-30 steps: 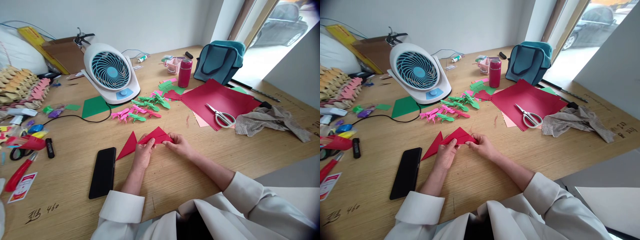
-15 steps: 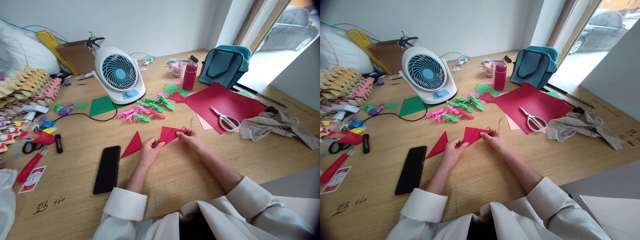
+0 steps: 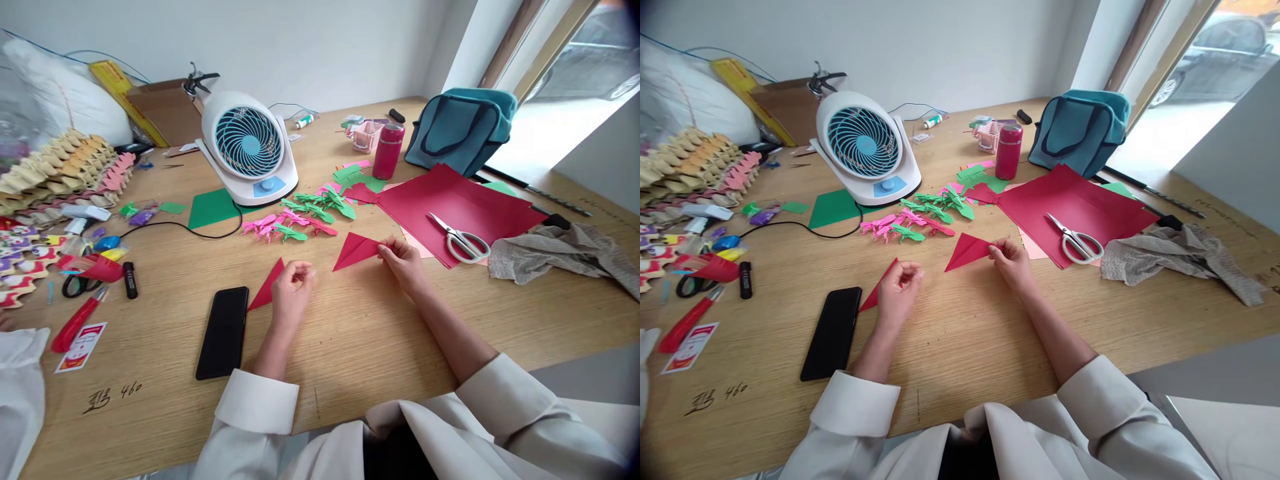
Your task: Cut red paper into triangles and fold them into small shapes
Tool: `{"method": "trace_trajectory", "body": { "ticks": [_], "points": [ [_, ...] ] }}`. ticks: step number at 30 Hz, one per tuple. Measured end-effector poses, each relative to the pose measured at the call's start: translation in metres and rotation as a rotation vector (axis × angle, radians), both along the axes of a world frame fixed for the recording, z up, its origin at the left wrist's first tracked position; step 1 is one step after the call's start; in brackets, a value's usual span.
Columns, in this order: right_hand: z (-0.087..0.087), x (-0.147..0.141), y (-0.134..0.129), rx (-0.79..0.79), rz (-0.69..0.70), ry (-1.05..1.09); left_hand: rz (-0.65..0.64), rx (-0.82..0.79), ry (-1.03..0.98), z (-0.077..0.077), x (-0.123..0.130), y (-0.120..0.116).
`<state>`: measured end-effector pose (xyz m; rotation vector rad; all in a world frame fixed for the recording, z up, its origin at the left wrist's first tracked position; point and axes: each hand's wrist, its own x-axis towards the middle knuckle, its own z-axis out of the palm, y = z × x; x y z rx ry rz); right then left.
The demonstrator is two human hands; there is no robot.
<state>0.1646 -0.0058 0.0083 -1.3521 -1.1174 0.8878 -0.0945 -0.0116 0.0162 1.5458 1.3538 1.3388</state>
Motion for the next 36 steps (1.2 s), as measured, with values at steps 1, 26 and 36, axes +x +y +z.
{"method": "trace_trajectory", "body": {
  "ticks": [1, 26, 36],
  "points": [
    [0.0, 0.004, 0.001, -0.005, -0.038, -0.024, 0.073, 0.064, 0.038, 0.003, -0.007, 0.002],
    [-0.013, 0.021, 0.005, 0.179, -0.274, -0.551, 0.245, -0.197, 1.213, 0.006, -0.03, 0.002],
    [-0.017, 0.001, 0.0, 0.282, -0.063, -0.563, -0.028, 0.019, 0.992, -0.005, -0.003, -0.004]
  ]
}}
